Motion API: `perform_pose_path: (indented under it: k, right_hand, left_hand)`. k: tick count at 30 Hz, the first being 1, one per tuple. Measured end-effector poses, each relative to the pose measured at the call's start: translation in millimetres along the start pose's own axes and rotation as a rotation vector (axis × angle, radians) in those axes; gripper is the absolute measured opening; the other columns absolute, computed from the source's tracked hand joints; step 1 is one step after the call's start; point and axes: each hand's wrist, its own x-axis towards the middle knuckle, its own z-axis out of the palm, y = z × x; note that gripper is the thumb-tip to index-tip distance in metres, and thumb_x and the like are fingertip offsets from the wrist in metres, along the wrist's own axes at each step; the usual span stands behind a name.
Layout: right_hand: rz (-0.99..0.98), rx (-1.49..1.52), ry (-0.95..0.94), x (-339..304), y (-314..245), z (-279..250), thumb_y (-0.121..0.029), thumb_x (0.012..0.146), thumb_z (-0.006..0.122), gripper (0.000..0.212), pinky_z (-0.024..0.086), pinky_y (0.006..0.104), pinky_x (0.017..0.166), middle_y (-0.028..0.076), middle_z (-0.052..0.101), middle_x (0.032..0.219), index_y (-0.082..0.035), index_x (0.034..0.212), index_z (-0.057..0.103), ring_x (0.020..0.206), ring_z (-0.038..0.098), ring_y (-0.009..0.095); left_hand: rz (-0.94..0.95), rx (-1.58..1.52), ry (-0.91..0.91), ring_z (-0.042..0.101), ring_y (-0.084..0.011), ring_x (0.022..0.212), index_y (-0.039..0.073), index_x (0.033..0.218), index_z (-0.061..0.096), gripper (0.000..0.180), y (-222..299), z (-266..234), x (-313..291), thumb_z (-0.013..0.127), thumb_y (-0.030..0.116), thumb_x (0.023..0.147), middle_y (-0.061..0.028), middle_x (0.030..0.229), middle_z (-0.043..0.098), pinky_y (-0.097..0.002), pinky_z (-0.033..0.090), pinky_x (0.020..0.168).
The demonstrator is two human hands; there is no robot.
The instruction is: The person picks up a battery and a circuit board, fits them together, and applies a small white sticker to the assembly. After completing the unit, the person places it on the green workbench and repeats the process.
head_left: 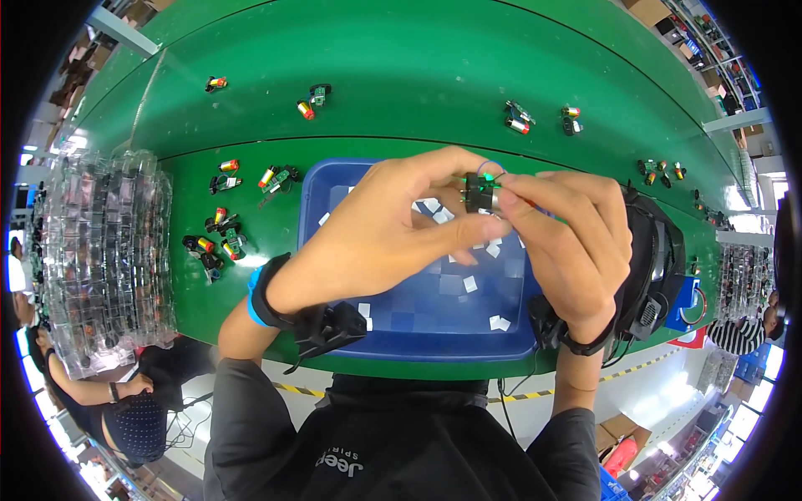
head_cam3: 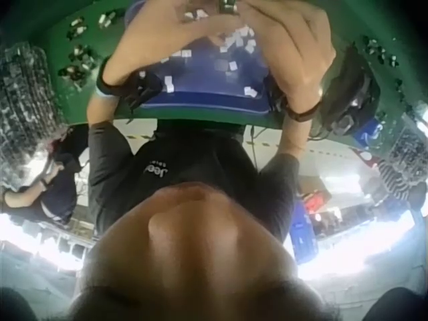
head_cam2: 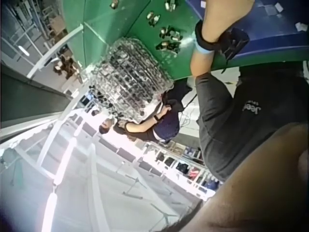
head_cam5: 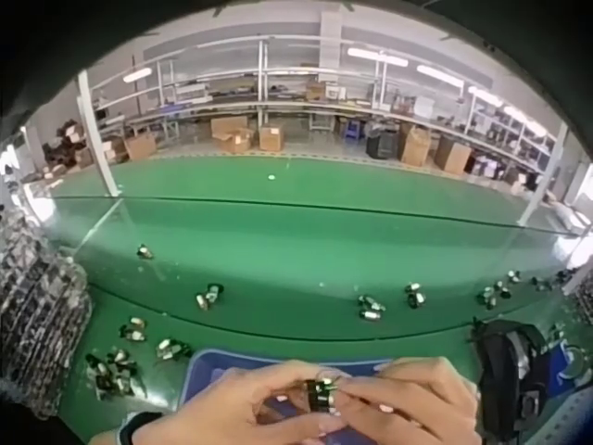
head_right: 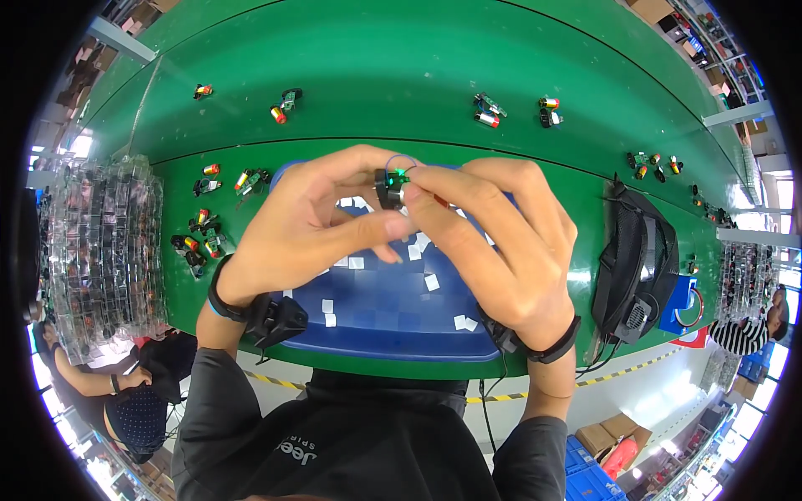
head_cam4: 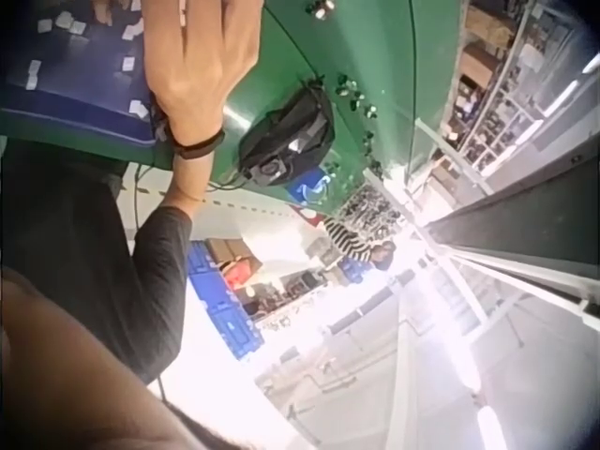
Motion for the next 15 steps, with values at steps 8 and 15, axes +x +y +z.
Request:
perform_pose_path:
  k: [8,15]
  right_hand:
    - [0.25,0.035,0.029,3,-15,-16,0.006,0.066,0.083,0.039,0.054,0.0299,0.071,0.012,0.07,0.098,-0.001,0.101,0.068,0.083,0.065,0.024]
    - [0.575,0.556,0.213,-2,-27,-7,-0.001,0.076,0.084,0.035,0.057,0.0258,0.059,0.012,0.072,0.093,0.002,0.106,0.065,0.071,0.07,0.017]
  left_hand:
    - [0.146,-0.04,0.048,0.068,-0.0215,0.094,-0.004,0.13,0.054,0.038,-7,5,8,0.064,-0.001,0.094,-0.0204,0.126,0.061,-0.0339,0.063,0.074]
    - [0.409,-0.124,0.146,0.069,-0.0199,0.096,-0.007,0.123,0.06,0.033,-18,10,11,0.067,-0.001,0.092,-0.0177,0.117,0.067,-0.0318,0.064,0.073]
